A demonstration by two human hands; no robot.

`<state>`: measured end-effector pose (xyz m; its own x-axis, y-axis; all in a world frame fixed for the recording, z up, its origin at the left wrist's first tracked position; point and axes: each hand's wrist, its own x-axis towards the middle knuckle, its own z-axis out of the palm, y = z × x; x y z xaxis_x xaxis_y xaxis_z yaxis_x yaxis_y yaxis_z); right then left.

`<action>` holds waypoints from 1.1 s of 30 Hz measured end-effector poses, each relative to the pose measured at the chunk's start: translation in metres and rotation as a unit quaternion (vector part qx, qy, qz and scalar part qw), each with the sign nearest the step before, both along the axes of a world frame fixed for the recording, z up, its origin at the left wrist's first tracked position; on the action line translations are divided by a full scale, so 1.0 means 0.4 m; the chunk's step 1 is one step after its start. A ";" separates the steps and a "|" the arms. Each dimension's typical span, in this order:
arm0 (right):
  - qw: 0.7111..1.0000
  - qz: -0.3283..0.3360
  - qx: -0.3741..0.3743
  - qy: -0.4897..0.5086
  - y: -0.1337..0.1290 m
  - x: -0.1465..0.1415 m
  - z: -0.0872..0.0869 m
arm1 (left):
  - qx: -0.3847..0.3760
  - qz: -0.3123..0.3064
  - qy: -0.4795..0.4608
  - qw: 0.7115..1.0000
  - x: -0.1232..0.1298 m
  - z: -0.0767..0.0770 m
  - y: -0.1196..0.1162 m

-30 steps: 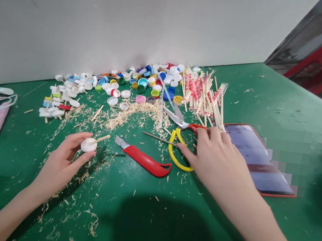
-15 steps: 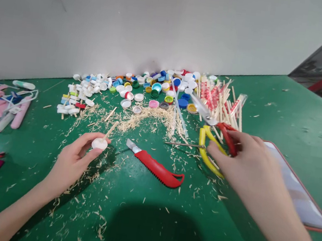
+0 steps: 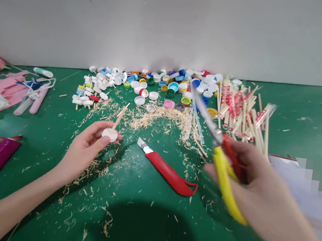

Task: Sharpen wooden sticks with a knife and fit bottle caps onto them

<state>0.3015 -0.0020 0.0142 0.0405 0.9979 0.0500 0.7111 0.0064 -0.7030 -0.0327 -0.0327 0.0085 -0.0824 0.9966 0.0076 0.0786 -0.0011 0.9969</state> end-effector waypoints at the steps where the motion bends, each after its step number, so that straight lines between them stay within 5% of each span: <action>1: 0.999 0.023 -0.046 0.009 -0.010 -0.021 0.004 | 0.004 -0.004 -0.013 1.000 0.003 0.000 -0.003; 5: 0.988 0.066 -0.141 -0.014 -0.049 -0.091 0.015 | 0.018 -0.020 -0.054 0.998 0.014 0.002 -0.015; 11: 0.972 0.179 -0.152 -0.006 -0.069 -0.121 0.028 | -0.020 -0.057 -0.037 0.997 0.030 0.013 -0.026; 33: 0.974 0.184 -0.115 0.067 -0.090 -0.152 0.022 | -0.058 -0.115 -0.106 0.986 0.043 0.011 -0.036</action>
